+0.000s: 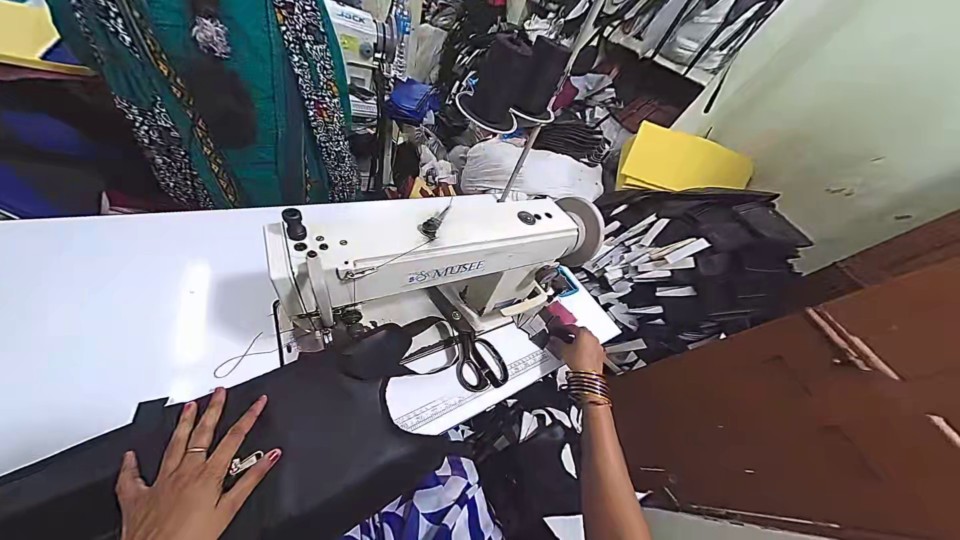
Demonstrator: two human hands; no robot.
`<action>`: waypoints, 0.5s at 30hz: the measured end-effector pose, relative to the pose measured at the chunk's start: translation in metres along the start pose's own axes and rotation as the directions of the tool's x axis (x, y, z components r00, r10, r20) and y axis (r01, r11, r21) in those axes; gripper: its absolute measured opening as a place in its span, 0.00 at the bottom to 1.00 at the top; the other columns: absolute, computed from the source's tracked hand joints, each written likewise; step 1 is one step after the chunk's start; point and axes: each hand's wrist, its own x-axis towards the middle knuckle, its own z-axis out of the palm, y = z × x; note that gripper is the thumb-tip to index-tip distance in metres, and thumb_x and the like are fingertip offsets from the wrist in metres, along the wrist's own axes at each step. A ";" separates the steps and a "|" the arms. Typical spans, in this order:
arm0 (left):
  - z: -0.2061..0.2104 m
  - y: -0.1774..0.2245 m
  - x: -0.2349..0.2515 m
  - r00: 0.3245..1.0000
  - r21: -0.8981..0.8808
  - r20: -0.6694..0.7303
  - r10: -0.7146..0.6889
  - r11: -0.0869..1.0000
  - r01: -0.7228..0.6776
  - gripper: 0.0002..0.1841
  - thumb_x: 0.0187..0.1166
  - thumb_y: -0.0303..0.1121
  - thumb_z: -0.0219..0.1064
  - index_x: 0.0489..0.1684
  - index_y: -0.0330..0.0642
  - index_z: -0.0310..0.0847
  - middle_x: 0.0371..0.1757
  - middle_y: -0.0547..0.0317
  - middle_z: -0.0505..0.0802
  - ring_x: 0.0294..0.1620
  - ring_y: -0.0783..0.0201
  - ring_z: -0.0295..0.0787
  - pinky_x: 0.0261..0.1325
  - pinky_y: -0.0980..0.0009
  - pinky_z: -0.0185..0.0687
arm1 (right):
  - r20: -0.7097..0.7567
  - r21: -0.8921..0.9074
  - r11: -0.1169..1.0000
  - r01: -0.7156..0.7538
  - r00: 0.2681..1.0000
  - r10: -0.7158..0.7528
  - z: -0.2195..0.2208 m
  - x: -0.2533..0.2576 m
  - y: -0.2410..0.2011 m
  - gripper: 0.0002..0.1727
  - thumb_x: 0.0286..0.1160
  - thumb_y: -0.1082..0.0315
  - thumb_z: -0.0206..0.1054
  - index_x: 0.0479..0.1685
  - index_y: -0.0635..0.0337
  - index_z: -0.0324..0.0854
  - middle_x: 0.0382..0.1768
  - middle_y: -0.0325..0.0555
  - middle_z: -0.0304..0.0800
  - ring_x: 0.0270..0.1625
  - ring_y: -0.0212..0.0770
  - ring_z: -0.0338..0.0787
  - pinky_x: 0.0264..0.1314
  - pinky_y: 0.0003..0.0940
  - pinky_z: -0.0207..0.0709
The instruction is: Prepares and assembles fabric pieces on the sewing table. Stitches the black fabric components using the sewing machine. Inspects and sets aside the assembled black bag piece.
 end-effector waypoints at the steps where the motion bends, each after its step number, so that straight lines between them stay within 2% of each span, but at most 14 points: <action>1: 0.001 0.000 0.002 1.000 0.007 -0.015 -0.006 1.000 0.007 0.46 0.74 0.78 0.44 0.90 0.63 0.65 0.93 0.38 0.60 0.92 0.24 0.43 0.72 0.09 0.26 | 0.004 -0.003 1.000 -0.001 1.000 0.001 0.003 0.004 0.002 0.23 0.76 0.62 0.73 0.64 0.71 0.85 0.65 0.73 0.85 0.73 0.68 0.82 0.78 0.63 0.67; 5: 0.002 0.008 0.006 0.998 0.042 -0.036 -0.043 0.998 0.045 0.45 0.75 0.74 0.44 0.91 0.60 0.64 0.93 0.38 0.60 0.92 0.21 0.42 0.71 0.08 0.22 | -0.084 0.089 0.991 0.099 0.992 -0.092 0.015 0.003 0.003 0.15 0.79 0.70 0.66 0.55 0.73 0.89 0.58 0.72 0.89 0.66 0.68 0.87 0.74 0.64 0.69; 8: -0.001 0.021 0.009 0.997 0.034 -0.070 0.012 0.999 -0.010 0.44 0.73 0.69 0.51 0.89 0.53 0.67 0.90 0.30 0.62 0.90 0.17 0.42 0.70 0.08 0.20 | -0.252 0.278 0.938 0.207 0.958 -0.136 0.031 0.002 0.011 0.14 0.79 0.71 0.66 0.50 0.74 0.90 0.49 0.70 0.93 0.56 0.63 0.92 0.69 0.58 0.76; 10: -0.004 0.030 0.013 0.994 0.029 -0.084 0.069 0.997 -0.067 0.45 0.71 0.70 0.52 0.89 0.52 0.68 0.90 0.32 0.64 0.90 0.18 0.45 0.71 0.08 0.23 | -0.358 0.450 0.865 0.221 0.932 -0.052 0.038 0.000 0.018 0.13 0.79 0.73 0.66 0.50 0.75 0.90 0.46 0.66 0.94 0.51 0.52 0.94 0.63 0.47 0.81; 12: -0.005 0.036 0.019 0.987 0.006 -0.095 0.130 0.991 -0.130 0.44 0.74 0.68 0.52 0.86 0.48 0.71 0.88 0.35 0.70 0.89 0.20 0.52 0.72 0.09 0.28 | -0.429 0.602 0.762 0.237 0.902 0.058 0.037 -0.008 0.021 0.12 0.79 0.75 0.65 0.48 0.78 0.87 0.41 0.62 0.93 0.42 0.40 0.92 0.50 0.33 0.84; 13: -0.005 0.039 0.023 0.986 -0.010 -0.074 0.148 0.989 -0.149 0.41 0.75 0.64 0.55 0.85 0.45 0.73 0.86 0.36 0.73 0.88 0.22 0.57 0.73 0.10 0.32 | -0.459 0.636 0.726 0.261 0.884 0.085 0.034 -0.016 0.018 0.11 0.79 0.76 0.64 0.47 0.79 0.86 0.39 0.61 0.92 0.39 0.36 0.91 0.45 0.29 0.84; 15: -0.003 0.044 0.030 0.990 -0.039 0.004 0.139 0.990 -0.139 0.36 0.79 0.54 0.64 0.83 0.42 0.74 0.84 0.37 0.76 0.87 0.25 0.61 0.76 0.12 0.37 | -0.510 0.623 0.705 0.339 0.859 0.037 0.028 -0.037 0.001 0.12 0.77 0.77 0.64 0.48 0.83 0.84 0.38 0.62 0.91 0.37 0.32 0.89 0.43 0.24 0.82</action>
